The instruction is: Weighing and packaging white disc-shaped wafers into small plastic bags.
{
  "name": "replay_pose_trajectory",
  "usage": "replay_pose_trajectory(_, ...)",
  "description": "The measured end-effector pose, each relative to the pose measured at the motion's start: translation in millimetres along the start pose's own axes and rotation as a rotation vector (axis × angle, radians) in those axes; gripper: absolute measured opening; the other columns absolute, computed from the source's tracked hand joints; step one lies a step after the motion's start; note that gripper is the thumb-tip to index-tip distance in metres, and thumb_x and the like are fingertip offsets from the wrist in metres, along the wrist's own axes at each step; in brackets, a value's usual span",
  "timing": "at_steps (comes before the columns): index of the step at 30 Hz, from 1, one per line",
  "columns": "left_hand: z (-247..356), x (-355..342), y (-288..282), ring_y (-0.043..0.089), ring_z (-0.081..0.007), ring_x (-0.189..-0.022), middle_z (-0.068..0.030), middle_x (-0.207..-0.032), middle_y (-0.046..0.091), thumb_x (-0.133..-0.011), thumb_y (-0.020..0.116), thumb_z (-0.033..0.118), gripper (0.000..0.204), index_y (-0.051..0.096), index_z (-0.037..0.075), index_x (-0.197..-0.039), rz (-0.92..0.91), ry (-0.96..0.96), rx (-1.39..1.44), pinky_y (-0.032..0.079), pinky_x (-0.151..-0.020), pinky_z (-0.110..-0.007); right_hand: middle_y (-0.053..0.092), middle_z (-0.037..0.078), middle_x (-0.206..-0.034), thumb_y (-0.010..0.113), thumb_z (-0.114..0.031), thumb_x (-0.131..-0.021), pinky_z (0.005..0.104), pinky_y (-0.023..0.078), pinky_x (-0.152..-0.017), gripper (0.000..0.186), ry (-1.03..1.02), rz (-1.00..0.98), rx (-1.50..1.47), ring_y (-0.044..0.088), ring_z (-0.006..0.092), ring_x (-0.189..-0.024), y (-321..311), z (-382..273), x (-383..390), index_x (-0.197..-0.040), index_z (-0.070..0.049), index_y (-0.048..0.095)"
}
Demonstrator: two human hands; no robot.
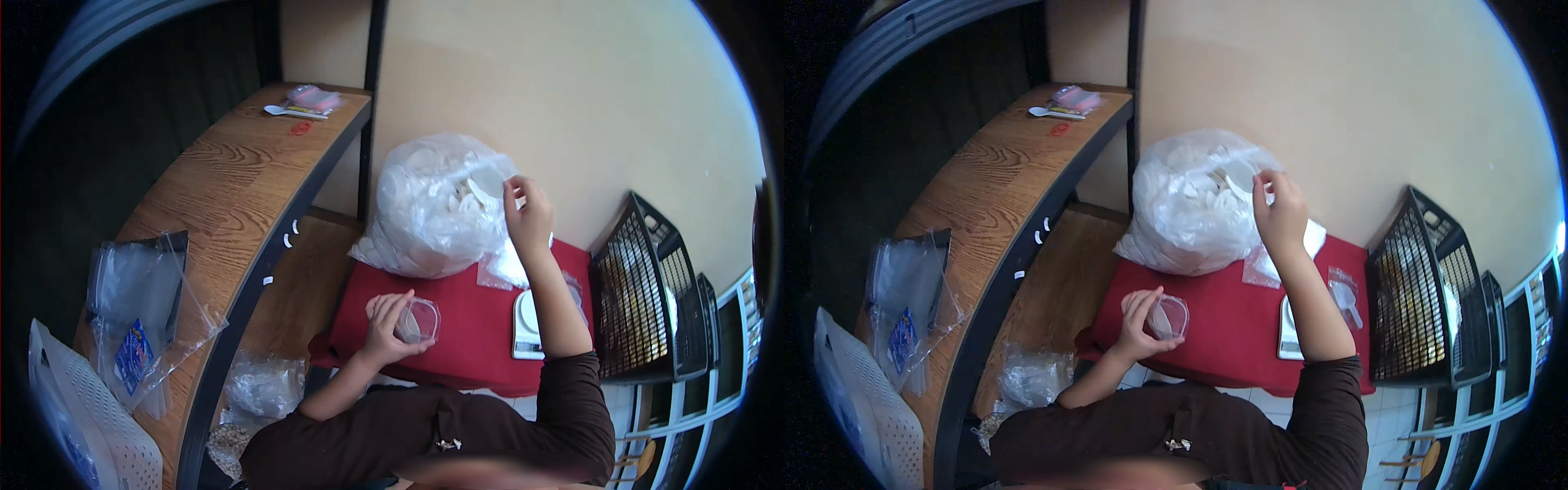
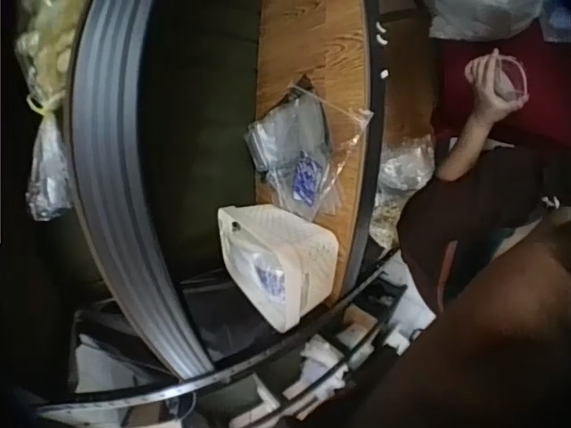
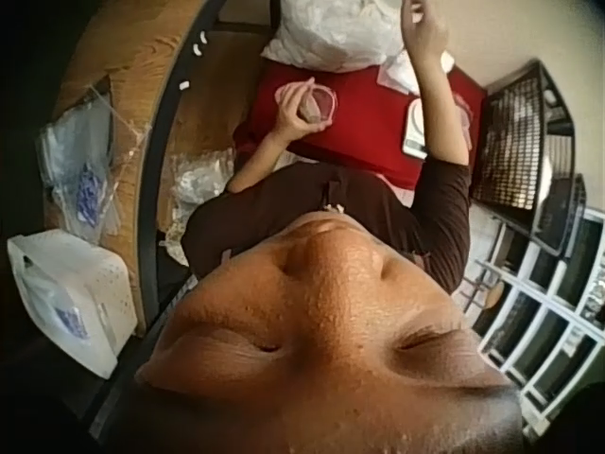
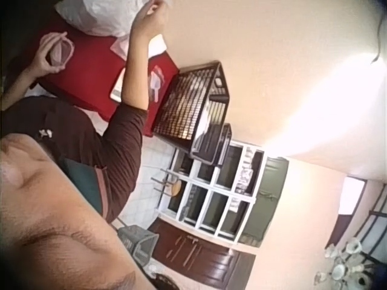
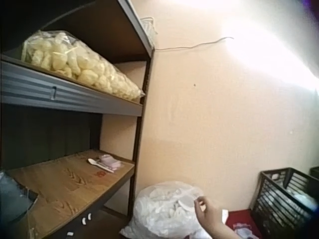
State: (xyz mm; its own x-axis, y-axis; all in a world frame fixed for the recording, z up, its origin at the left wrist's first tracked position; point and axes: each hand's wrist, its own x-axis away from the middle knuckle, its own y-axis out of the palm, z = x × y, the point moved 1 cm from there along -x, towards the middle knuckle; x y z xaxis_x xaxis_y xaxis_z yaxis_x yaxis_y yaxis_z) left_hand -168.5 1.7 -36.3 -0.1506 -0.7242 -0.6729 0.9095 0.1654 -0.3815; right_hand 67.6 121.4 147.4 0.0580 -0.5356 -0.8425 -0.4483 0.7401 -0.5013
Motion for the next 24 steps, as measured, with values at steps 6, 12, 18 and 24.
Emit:
replay_pose_trajectory(6, -10, -8, 20, 0.058, -0.0184, -0.108, -0.0096, -0.117, 0.057, -0.080, 0.078, 0.021, 0.067, 0.049, -0.002, -0.135, 0.021, -0.181, 0.613, 0.047, -0.095, -0.034, 0.063, 0.002, -0.081, 0.065, -0.016, -0.093, 0.0205, 0.046, -0.052, 0.016, 0.641, 0.136, -0.683, 0.058, 0.0048, -0.068, -29, 39, 37, -0.096, 0.000, 0.063)
replay_pose_trajectory(12, -15, -14, 43, 0.062, -0.0262, -0.104, -0.0145, -0.116, 0.059, -0.084, 0.074, 0.030, 0.067, 0.046, -0.001, -0.136, 0.009, -0.433, 1.259, 0.054, -0.091, -0.050, 0.064, 0.000, -0.082, 0.064, -0.022, -0.094, 0.0220, 0.045, -0.049, 0.014, 1.228, 0.147, -1.258, 0.062, 0.0100, -0.068, -70, 92, 96, -0.098, -0.008, 0.063)
replay_pose_trajectory(18, -1, -21, 77, 0.060, -0.0201, -0.109, -0.0114, -0.116, 0.064, -0.081, 0.078, 0.015, 0.058, 0.053, -0.003, -0.130, -0.128, -0.337, 1.148, 0.047, -0.099, -0.036, 0.062, -0.001, -0.076, 0.062, -0.024, -0.095, 0.0232, 0.042, -0.051, 0.013, 1.378, 0.344, -1.474, 0.060, 0.0108, -0.068, -118, 198, 211, -0.093, -0.011, 0.060)
replay_pose_trajectory(24, 41, -41, 139, 0.062, -0.0213, -0.104, -0.0123, -0.114, 0.064, -0.071, 0.081, 0.003, 0.060, 0.058, -0.002, -0.126, -0.231, -0.309, 0.803, 0.049, -0.095, -0.035, 0.065, -0.001, -0.087, 0.061, -0.025, -0.096, 0.0233, 0.044, -0.055, 0.017, 1.429, 0.508, -1.528, 0.058, 0.0107, -0.070, -184, 282, 340, -0.106, -0.011, 0.060)
